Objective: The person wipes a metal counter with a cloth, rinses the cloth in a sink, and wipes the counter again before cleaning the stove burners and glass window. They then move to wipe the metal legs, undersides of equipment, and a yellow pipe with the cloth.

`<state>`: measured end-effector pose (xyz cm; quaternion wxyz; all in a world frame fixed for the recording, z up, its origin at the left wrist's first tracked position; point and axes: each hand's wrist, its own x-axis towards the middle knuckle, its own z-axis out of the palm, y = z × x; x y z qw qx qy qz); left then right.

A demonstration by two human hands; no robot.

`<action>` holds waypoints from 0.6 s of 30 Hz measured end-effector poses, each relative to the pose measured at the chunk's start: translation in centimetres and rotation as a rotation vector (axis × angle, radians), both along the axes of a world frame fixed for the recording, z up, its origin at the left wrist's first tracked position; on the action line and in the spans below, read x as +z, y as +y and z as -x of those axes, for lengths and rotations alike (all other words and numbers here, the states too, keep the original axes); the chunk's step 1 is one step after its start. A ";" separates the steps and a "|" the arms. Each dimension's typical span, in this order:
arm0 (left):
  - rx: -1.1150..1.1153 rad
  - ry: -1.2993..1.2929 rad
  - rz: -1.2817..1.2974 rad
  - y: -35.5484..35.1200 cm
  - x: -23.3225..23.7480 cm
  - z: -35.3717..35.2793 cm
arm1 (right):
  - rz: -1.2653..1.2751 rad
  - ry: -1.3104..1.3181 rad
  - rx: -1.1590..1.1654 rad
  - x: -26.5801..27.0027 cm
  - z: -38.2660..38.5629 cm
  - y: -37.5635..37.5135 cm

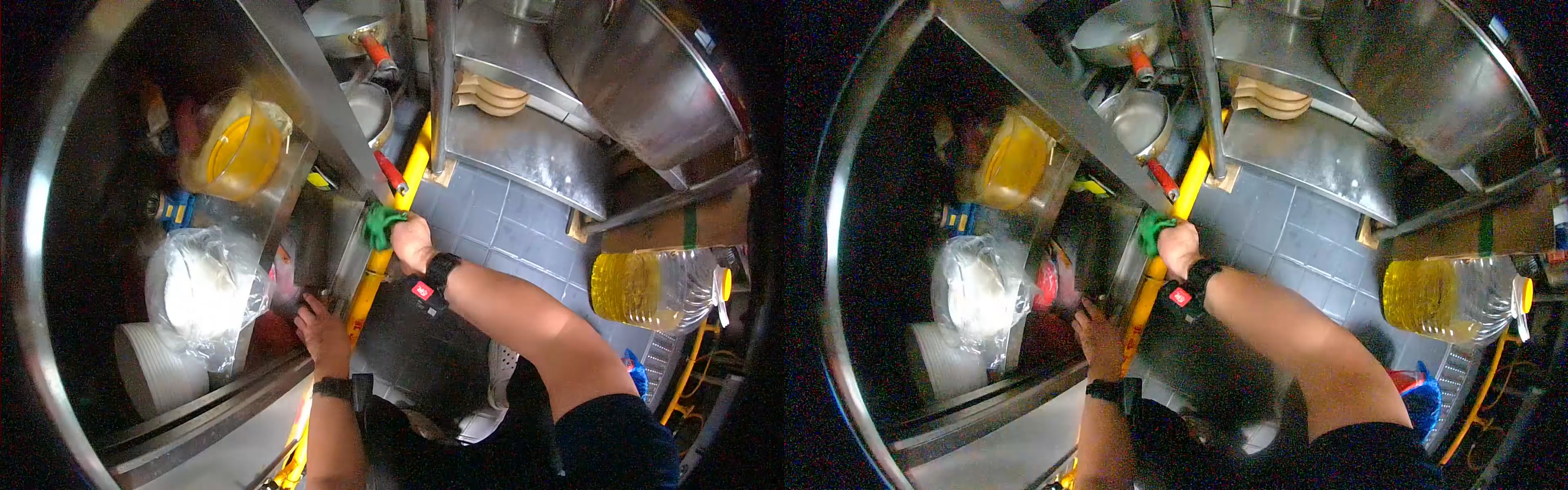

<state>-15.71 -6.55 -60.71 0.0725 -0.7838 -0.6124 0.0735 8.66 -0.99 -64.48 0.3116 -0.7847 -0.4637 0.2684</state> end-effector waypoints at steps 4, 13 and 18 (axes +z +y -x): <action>-0.047 -0.215 0.138 -2.3 5.9 -1.6 | -0.502 0.008 -0.474 3.7 4.2 2.2; -0.176 -0.335 0.034 -6.4 3.9 1.9 | -0.171 0.143 -0.353 -2.9 4.3 4.5; -0.186 -0.301 0.122 -6.5 2.5 2.7 | -0.520 -0.009 -0.539 5.6 8.2 4.7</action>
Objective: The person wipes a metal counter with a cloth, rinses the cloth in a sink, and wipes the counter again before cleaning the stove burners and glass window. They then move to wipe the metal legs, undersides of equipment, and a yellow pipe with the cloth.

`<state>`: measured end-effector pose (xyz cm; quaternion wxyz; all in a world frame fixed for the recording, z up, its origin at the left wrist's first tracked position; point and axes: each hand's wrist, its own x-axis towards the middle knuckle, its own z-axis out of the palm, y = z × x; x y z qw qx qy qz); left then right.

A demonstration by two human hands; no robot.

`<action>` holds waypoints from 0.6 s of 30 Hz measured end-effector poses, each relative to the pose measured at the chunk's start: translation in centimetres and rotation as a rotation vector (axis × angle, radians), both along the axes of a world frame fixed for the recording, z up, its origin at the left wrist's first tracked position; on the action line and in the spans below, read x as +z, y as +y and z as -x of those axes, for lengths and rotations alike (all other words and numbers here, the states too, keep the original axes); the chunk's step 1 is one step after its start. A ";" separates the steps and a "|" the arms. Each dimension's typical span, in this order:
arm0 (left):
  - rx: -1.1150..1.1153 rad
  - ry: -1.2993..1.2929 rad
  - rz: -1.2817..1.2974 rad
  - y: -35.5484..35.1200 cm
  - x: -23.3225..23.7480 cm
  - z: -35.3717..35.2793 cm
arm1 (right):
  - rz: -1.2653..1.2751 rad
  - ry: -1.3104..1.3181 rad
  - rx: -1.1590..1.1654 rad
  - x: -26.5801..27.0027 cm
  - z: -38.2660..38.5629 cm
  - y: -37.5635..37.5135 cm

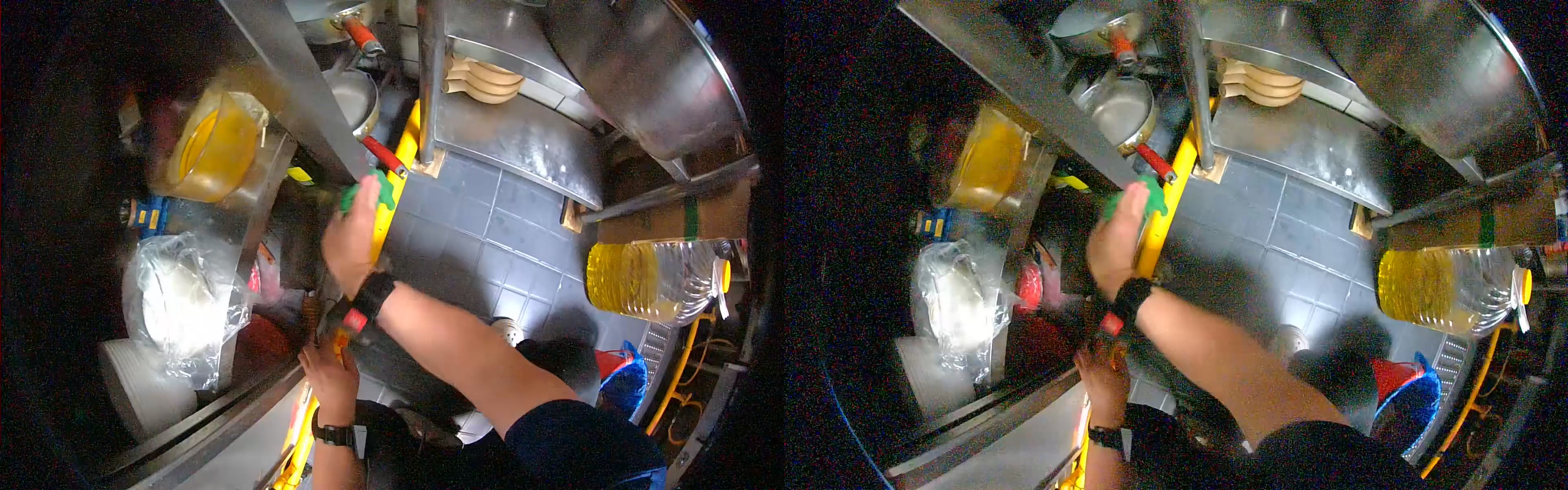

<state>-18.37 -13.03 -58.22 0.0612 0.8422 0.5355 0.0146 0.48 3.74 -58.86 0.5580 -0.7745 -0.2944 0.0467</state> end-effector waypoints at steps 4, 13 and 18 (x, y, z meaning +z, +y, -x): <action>-0.069 0.190 0.036 -0.4 -4.0 2.5 | -0.414 -0.059 0.177 9.3 -0.4 -1.7; -0.030 -0.046 -0.034 1.5 -1.8 -0.1 | -0.359 -0.281 0.158 6.9 -4.1 -1.4; 0.022 -0.115 -0.037 1.3 0.0 -0.9 | -0.612 1.308 0.048 -1.0 -4.9 -4.0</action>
